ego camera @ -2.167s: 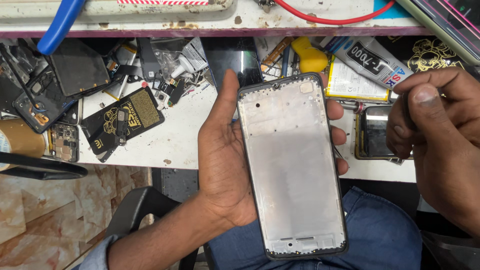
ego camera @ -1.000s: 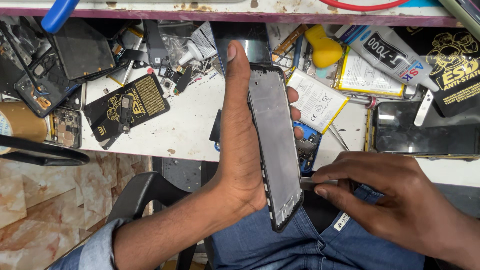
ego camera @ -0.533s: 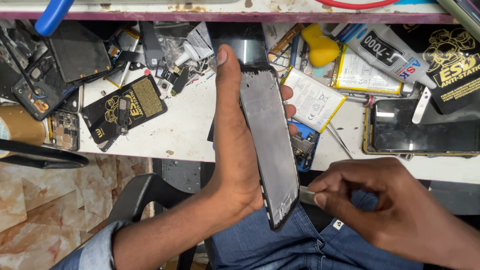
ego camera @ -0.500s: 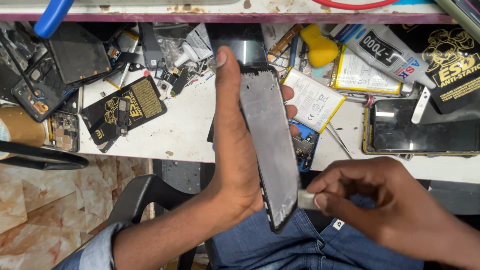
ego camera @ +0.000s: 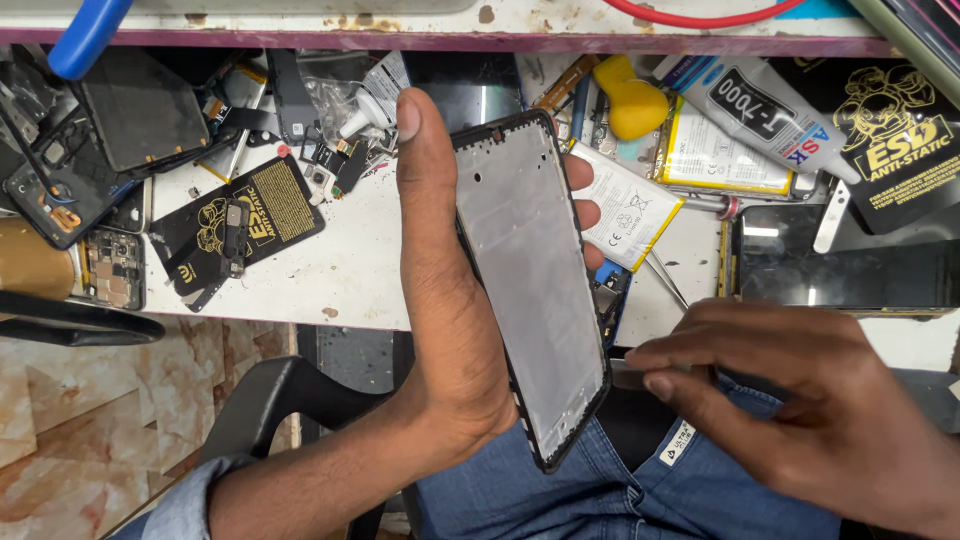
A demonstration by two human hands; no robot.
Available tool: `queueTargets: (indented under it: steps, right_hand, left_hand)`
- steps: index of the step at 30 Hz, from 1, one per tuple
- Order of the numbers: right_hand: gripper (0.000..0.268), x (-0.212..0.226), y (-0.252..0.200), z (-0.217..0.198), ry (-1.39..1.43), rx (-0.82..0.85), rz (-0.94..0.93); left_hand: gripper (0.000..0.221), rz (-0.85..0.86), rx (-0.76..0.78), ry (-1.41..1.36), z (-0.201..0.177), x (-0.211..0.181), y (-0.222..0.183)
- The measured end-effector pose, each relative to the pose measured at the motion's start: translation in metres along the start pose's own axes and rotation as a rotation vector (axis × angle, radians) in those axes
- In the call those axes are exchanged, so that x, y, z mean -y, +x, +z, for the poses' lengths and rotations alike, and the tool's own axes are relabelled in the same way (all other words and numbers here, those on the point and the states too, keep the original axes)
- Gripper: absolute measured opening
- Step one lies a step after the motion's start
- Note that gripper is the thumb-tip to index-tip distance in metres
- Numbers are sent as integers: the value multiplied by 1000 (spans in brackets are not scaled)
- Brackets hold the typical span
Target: The person removes the back cover of a smartphone using a metal prying tool. They carefully pry around the edges to detach the cover, then lift it off to reveal the internal components.
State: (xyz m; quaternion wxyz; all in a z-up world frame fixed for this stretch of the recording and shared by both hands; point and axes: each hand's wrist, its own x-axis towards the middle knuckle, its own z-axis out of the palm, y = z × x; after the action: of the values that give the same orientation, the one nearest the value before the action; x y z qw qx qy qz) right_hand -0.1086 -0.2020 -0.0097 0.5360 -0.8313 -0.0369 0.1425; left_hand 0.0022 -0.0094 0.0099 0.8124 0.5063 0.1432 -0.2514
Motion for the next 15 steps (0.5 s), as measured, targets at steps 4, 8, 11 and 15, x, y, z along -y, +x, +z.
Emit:
queueTargets:
  steps: [4,8,11,15]
  right_hand:
    - [26,-6,-2,4,-49,60,3]
    - [27,-13,-5,5,-1,86,-10]
    - [27,-14,-6,5,-12,99,10]
    - [26,-12,-5,7,-17,96,28]
  left_hand:
    - [106,-2,2,15,-1,1,1]
    - [110,-12,4,31,-2,1,1]
    - [112,-7,10,52,-2,1,1]
    - [112,-10,23,67,-3,1,-1]
